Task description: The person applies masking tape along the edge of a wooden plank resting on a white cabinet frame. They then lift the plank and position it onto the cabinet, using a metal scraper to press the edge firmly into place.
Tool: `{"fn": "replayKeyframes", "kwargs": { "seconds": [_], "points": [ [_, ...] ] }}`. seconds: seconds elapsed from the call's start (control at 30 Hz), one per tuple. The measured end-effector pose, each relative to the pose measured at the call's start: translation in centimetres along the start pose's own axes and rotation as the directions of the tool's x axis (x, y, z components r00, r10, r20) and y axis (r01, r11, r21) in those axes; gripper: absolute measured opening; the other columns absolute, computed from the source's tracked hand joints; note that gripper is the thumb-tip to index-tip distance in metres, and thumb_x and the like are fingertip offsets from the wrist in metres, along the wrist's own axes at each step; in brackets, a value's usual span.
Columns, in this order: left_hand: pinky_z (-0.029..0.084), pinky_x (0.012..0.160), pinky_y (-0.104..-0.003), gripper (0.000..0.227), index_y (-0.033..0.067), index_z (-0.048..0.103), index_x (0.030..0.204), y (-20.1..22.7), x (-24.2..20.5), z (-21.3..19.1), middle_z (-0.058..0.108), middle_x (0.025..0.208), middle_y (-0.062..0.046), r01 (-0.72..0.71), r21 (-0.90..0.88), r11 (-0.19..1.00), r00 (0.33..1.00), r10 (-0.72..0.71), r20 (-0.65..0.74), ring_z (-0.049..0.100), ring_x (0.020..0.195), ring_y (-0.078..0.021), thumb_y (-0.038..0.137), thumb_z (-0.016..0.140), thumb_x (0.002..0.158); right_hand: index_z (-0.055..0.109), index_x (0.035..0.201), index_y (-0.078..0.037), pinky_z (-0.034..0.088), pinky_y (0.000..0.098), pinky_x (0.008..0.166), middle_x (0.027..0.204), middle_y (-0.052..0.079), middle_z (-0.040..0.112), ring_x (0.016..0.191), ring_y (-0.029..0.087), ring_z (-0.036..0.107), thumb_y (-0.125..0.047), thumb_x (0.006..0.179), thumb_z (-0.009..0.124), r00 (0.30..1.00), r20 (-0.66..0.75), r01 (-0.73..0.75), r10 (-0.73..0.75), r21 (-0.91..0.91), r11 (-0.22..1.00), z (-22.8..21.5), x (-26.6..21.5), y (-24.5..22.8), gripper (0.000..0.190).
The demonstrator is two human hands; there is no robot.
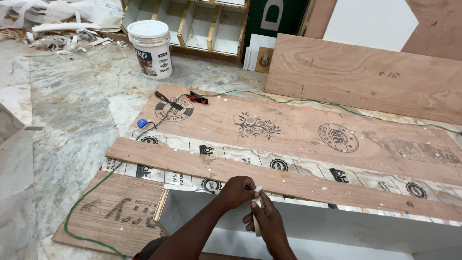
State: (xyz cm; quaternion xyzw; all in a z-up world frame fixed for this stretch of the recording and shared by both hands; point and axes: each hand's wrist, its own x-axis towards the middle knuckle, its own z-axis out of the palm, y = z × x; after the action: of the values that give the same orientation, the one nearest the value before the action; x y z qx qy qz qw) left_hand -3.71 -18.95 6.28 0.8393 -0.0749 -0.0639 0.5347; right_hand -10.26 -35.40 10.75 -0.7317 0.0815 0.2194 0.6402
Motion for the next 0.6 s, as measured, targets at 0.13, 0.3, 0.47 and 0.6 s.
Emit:
{"fn": "replayKeyframes", "kwargs": {
  "seconds": [0.13,0.3,0.47,0.6],
  "points": [
    [0.053,0.069,-0.036,0.024,0.0051,0.07,0.085,-0.1,0.2,0.2,0.071,0.078,-0.009,-0.01,0.048,0.999,0.996,0.015,-0.088,0.068,0.073,-0.021,0.027,0.08,0.082,0.009,0.161,-0.012,0.051,0.0364,0.053,0.076,0.019,0.073,0.056,0.023,0.064,-0.031,0.098,0.064,0.988,-0.153,0.008,0.007,0.096,0.995,0.5,-0.1,-0.3,0.086],
    [0.054,0.071,-0.042,0.02,0.0088,0.069,0.09,1.0,-0.2,0.9,0.072,0.087,-0.008,-0.029,0.18,0.983,0.978,0.065,-0.198,0.07,0.083,-0.0261,0.027,0.076,0.085,0.039,0.139,-0.001,0.052,0.0344,0.05,0.075,0.02,0.073,0.057,0.024,0.069,-0.024,0.097,0.06,0.96,-0.282,0.057,0.001,0.198,0.979,2.2,0.3,2.4,0.053],
    [0.053,0.073,-0.044,0.019,0.0112,0.068,0.093,2.0,-0.2,1.1,0.073,0.088,-0.006,0.067,0.237,0.969,0.981,-0.02,-0.192,0.07,0.086,-0.0276,0.029,0.073,0.089,0.045,0.125,0.001,0.049,0.0368,0.047,0.076,0.022,0.071,0.056,0.026,0.067,-0.024,0.098,0.06,0.96,-0.255,-0.033,0.113,0.3,0.953,2.2,1.2,3.7,0.04],
    [0.053,0.071,-0.043,0.019,0.0101,0.069,0.092,1.5,0.1,0.9,0.073,0.085,-0.007,0.04,0.219,0.975,0.986,-0.003,-0.167,0.071,0.083,-0.027,0.028,0.074,0.088,0.047,0.124,0.001,0.049,0.0358,0.048,0.076,0.022,0.071,0.057,0.025,0.068,-0.024,0.098,0.061,0.959,-0.247,-0.07,0.139,0.268,0.961,2.5,1.3,3.8,0.039]
  ]
}}
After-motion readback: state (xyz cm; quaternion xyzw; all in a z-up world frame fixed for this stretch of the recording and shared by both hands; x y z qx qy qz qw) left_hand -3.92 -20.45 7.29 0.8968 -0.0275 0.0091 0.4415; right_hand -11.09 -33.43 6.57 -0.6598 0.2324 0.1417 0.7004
